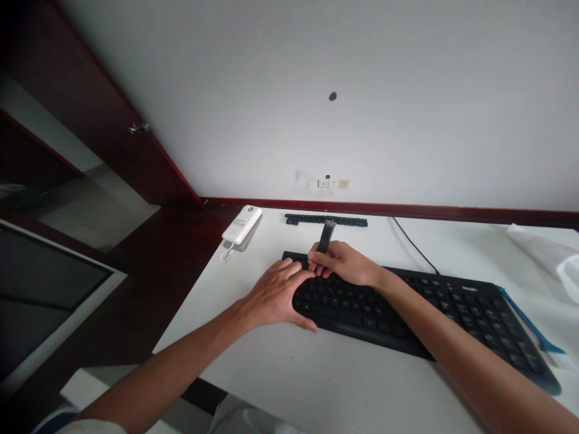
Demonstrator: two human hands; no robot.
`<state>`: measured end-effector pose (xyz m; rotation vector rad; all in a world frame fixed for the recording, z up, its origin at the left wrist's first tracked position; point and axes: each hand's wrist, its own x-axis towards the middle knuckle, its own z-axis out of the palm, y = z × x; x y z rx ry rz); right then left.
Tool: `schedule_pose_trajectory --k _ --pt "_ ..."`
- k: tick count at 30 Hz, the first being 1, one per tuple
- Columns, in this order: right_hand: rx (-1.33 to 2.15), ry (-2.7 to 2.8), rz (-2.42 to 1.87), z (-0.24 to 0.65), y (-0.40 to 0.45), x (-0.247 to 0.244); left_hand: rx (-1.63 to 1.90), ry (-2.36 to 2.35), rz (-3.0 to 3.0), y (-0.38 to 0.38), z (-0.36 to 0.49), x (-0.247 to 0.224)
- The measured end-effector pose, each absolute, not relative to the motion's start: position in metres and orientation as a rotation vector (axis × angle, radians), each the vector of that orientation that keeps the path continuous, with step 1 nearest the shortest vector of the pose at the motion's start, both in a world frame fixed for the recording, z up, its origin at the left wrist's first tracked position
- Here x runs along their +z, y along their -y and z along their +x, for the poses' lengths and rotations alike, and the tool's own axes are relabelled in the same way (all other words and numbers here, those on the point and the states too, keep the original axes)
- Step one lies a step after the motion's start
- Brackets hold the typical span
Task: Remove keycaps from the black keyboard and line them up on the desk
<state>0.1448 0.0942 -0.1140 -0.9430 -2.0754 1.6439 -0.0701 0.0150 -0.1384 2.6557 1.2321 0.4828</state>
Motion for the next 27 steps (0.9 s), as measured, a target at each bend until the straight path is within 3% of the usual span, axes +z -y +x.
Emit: schedule_pose_trajectory --k 17,27 --pt "1.07 2.456 -0.978 0.141 -0.07 -0.084 0.732 -1.194 2.62 -0.021 -0.086 -0.122" --pt "1.131 2.494 -0.873 0.149 -0.08 -0.09 0.614 -1.106 2.668 -0.02 -0.085 -0.129"
